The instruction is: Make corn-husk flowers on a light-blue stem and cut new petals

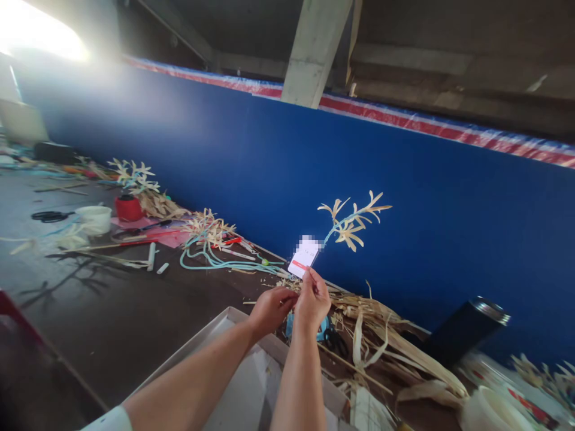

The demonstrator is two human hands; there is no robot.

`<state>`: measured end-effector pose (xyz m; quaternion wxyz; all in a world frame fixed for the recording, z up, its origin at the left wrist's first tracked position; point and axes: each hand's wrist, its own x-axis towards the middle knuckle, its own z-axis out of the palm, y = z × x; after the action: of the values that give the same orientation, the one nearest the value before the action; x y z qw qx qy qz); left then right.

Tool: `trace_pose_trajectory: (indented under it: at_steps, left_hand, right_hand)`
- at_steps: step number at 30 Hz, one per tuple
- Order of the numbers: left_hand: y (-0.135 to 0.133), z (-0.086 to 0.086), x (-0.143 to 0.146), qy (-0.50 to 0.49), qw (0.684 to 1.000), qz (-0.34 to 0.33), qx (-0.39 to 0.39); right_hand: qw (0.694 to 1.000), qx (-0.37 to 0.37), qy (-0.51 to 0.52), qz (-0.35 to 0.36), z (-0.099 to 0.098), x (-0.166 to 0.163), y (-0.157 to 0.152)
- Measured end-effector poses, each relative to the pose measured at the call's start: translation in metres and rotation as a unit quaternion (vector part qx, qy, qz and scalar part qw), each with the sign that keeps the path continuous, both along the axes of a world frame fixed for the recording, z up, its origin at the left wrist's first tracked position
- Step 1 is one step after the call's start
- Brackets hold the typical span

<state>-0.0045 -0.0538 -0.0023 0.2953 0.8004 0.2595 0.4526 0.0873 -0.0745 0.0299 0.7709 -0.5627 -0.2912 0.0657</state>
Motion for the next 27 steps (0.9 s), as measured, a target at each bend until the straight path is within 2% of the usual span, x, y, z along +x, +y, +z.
trace_pose_trajectory:
  at_steps: [20, 24, 27]
  left_hand:
    - [-0.0018, 0.0004, 0.0009, -0.012, 1.0, -0.009, -0.016]
    - [0.001, -0.002, 0.0024, -0.067, 0.997, 0.01, -0.039]
    - [0.0074, 0.0046, 0.0007, -0.145, 0.985, 0.054, -0.079]
  right_hand:
    - [1.0, 0.001, 0.013, -0.005, 0.0026, -0.0033, -0.0003]
    - [1.0, -0.003, -0.004, -0.015, 0.0038, -0.0043, -0.0005]
    - [1.0, 0.002, -0.013, -0.012, 0.003, -0.0043, 0.0013]
